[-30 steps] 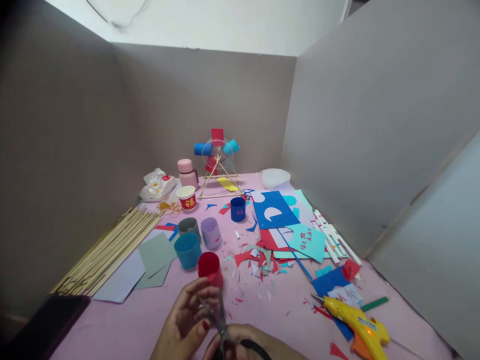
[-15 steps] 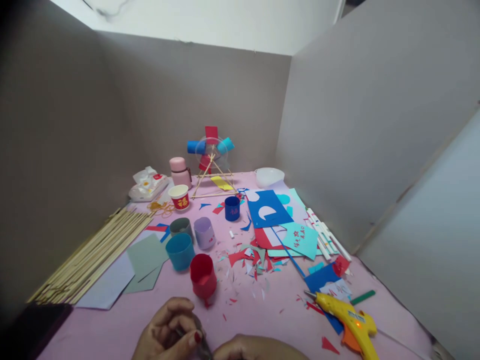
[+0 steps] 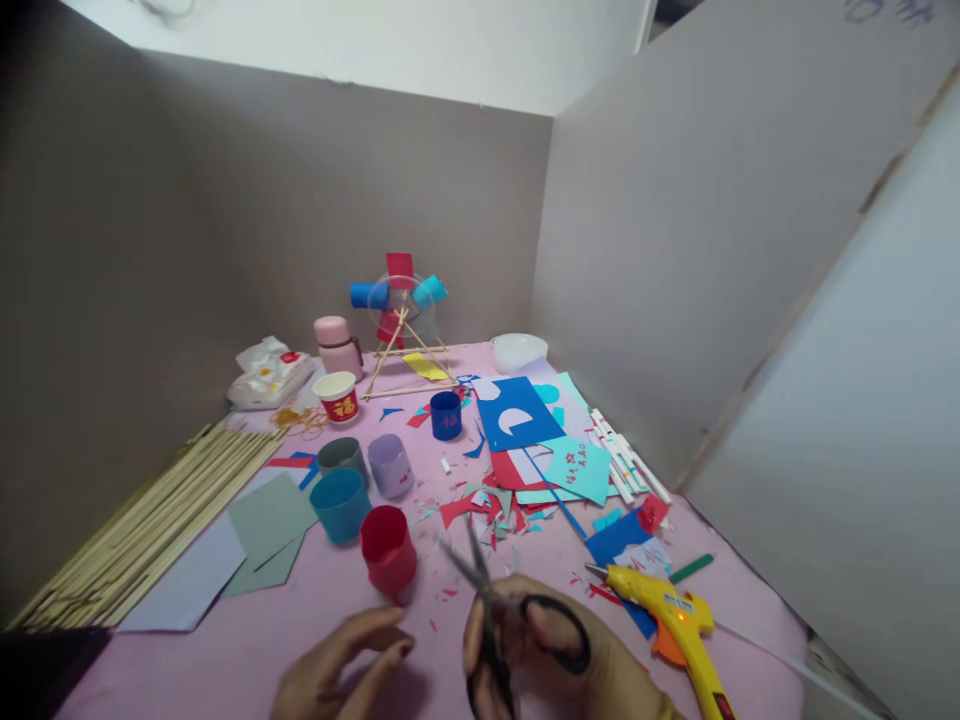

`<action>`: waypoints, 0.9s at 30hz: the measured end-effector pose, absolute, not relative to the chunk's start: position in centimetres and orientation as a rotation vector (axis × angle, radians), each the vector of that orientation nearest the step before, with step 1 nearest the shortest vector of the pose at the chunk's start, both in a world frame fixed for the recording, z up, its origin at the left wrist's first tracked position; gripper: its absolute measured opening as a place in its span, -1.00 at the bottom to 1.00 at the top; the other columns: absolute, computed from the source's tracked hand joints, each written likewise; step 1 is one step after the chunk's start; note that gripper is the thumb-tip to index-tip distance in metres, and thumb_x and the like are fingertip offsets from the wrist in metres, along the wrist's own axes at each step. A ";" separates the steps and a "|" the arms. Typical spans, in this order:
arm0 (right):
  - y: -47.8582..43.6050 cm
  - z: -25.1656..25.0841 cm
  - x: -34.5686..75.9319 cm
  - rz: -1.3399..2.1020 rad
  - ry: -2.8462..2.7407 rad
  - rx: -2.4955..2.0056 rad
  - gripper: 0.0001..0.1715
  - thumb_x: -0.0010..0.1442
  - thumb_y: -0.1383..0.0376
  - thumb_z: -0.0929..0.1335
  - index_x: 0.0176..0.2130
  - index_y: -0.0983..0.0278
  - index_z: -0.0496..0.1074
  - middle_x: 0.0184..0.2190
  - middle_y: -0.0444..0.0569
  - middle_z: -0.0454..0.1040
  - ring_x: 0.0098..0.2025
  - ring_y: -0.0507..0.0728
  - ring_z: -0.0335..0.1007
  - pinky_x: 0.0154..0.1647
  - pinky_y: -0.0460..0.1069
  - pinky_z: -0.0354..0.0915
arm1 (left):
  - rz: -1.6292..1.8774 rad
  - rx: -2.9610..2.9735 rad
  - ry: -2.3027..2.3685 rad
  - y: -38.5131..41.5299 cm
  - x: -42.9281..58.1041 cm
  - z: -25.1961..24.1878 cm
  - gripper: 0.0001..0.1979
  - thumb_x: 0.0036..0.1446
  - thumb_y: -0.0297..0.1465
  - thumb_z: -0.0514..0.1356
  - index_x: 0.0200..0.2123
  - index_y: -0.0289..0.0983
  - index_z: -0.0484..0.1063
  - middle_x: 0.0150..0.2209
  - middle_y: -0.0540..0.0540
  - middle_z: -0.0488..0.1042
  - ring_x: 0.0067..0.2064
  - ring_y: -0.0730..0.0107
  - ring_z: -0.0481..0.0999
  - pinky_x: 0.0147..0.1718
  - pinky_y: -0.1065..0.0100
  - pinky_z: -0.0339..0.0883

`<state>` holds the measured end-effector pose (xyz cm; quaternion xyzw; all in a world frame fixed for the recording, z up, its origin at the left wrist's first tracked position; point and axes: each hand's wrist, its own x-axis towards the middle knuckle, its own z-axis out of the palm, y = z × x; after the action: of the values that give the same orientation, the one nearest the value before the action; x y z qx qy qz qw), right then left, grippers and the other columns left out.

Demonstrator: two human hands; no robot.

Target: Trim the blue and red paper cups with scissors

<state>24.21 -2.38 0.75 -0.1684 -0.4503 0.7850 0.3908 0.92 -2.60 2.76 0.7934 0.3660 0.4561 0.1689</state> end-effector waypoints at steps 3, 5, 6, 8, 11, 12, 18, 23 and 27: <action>-1.7 1.2 24.2 1.957 -1.069 -0.391 -0.26 0.02 -0.31 0.26 -0.29 0.30 0.42 -0.69 -0.09 0.41 -0.70 0.05 0.28 -0.65 -0.13 0.18 | 1.175 2.453 0.906 -2.6 2.3 1.9 -0.67 0.08 -0.55 0.19 -0.08 -0.15 0.42 -0.26 -0.07 0.69 -0.30 0.37 0.67 -0.27 0.52 0.49; -1.5 1.4 24.2 1.935 -1.036 -0.405 -0.34 0.09 -0.25 0.27 -0.25 0.27 0.41 -0.64 -0.08 0.45 -0.67 0.04 0.32 -0.60 -0.13 0.20 | 1.130 2.531 0.859 -2.9 2.7 1.7 -0.68 0.05 -0.57 0.19 -0.12 -0.17 0.45 -0.29 -0.09 0.70 -0.33 0.31 0.67 -0.30 0.45 0.52; -1.4 1.5 24.1 1.929 -1.025 -0.416 -0.37 0.11 -0.23 0.27 -0.24 0.27 0.41 -0.62 -0.07 0.47 -0.65 0.03 0.33 -0.58 -0.13 0.20 | 1.125 2.547 0.860 -3.1 2.7 1.8 -0.69 0.05 -0.57 0.18 -0.14 -0.17 0.45 -0.35 -0.06 0.69 -0.40 0.33 0.65 -0.37 0.46 0.52; -1.5 1.7 23.9 1.926 -1.017 -0.441 -0.37 0.13 -0.22 0.28 -0.23 0.27 0.41 -0.59 -0.05 0.50 -0.63 0.03 0.35 -0.57 -0.13 0.19 | 1.165 2.522 0.947 -3.4 2.2 2.0 -0.69 0.09 -0.56 0.15 -0.11 -0.14 0.41 -0.42 -0.01 0.65 -0.44 0.39 0.60 -0.42 0.47 0.49; -1.7 2.0 23.4 1.905 -1.024 -0.506 -0.36 0.15 -0.21 0.27 -0.21 0.30 0.42 -0.57 -0.03 0.51 -0.61 0.03 0.37 -0.57 -0.14 0.18 | 1.322 2.339 1.268 -3.3 0.9 2.2 -0.62 0.16 -0.52 0.14 0.03 -0.11 0.26 -0.11 -0.14 0.52 -0.06 0.30 0.51 -0.09 0.27 0.43; -1.7 2.1 23.2 1.882 -1.029 -0.537 -0.37 0.16 -0.19 0.27 -0.20 0.31 0.42 -0.55 -0.02 0.52 -0.59 0.02 0.38 -0.57 -0.14 0.18 | 1.371 2.255 1.380 -3.1 0.5 2.2 -0.60 0.17 -0.48 0.14 0.07 -0.12 0.20 0.00 -0.21 0.42 0.07 0.23 0.41 0.02 0.15 0.36; -1.3 1.7 22.1 1.638 -1.057 -0.736 -0.53 0.19 -0.03 0.37 -0.14 0.30 0.39 -0.44 -0.04 0.53 -0.47 0.02 0.40 -0.55 -0.16 0.17 | 1.206 1.956 1.570 -1.1 0.0 1.5 -0.36 0.17 -0.28 0.14 0.24 -0.19 -0.08 0.27 -0.34 0.10 0.28 0.05 0.13 0.18 -0.14 0.11; -1.1 1.0 21.7 1.532 -1.089 -0.823 -0.48 0.14 -0.02 0.42 -0.08 0.28 0.35 -0.36 -0.03 0.49 -0.39 0.06 0.37 -0.54 -0.13 0.18 | 1.064 1.833 1.564 -0.6 1.0 1.6 -0.25 0.17 -0.25 0.12 0.29 -0.35 -0.19 0.34 -0.45 -0.02 0.34 0.07 0.02 0.25 -0.07 -0.04; -1.1 0.9 21.2 1.528 -1.120 -0.856 -0.42 0.11 -0.05 0.42 -0.07 0.29 0.32 -0.35 0.01 0.48 -0.37 0.09 0.36 -0.53 -0.11 0.16 | 1.045 1.787 1.539 0.0 1.3 1.7 -0.21 0.14 -0.28 0.14 0.30 -0.38 -0.22 0.35 -0.43 0.00 0.34 0.10 0.04 0.25 -0.01 -0.02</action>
<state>21.16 -1.11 0.92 -0.3550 -0.4645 0.6335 0.5069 1.30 0.00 1.72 0.6657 0.5732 0.3891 0.2774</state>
